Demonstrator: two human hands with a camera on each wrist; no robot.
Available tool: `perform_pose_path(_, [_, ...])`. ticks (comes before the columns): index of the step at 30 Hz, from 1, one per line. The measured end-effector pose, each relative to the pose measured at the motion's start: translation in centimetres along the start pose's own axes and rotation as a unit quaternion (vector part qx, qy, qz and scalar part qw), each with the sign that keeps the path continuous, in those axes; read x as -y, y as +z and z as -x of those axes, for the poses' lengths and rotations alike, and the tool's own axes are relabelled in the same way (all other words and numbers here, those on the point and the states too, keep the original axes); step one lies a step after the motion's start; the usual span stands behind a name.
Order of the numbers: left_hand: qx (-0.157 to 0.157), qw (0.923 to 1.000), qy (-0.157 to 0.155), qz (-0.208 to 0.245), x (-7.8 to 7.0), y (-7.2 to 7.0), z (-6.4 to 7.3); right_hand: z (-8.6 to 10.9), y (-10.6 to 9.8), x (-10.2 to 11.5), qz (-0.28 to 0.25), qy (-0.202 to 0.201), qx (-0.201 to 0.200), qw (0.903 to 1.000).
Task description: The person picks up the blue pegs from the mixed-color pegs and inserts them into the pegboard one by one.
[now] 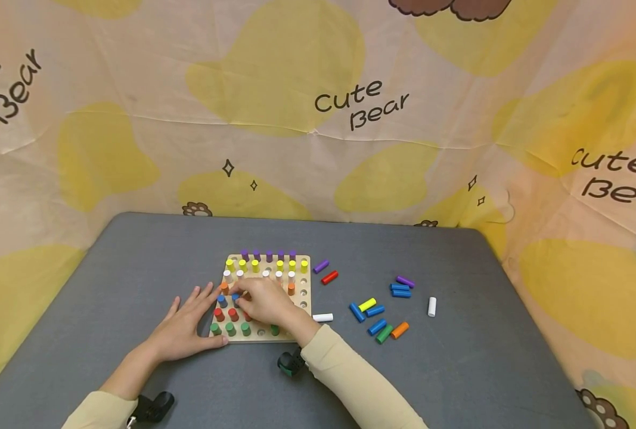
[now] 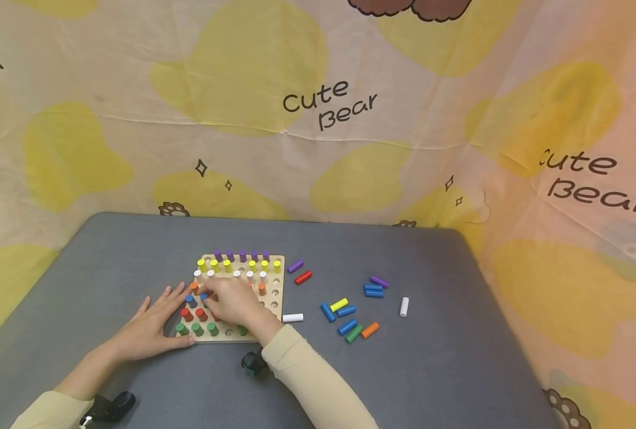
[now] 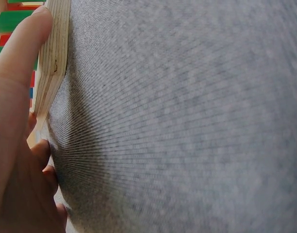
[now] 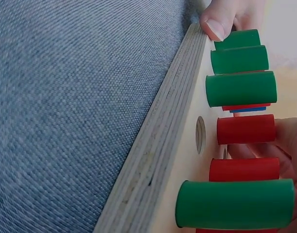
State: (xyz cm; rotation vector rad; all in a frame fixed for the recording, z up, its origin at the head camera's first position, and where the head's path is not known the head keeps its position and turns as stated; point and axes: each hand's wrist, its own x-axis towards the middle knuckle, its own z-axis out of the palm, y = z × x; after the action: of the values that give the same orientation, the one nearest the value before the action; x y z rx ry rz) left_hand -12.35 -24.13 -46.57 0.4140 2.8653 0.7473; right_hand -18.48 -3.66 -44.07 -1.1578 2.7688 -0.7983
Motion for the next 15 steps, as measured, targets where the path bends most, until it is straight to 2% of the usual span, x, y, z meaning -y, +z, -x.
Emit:
perform_pose_path(8, [-0.001, 1.0, -0.001, 0.001, -0.1, 0.0, 0.0, 0.2, -0.4, 0.0, -0.015, 0.003, 0.006, 0.9999])
perform_pose_path(15, [-0.003, 1.0, 0.002, 0.001, 0.1, 0.1, 0.0, 0.7, -1.7, 0.1, -0.04, 0.014, 0.005, 0.9991])
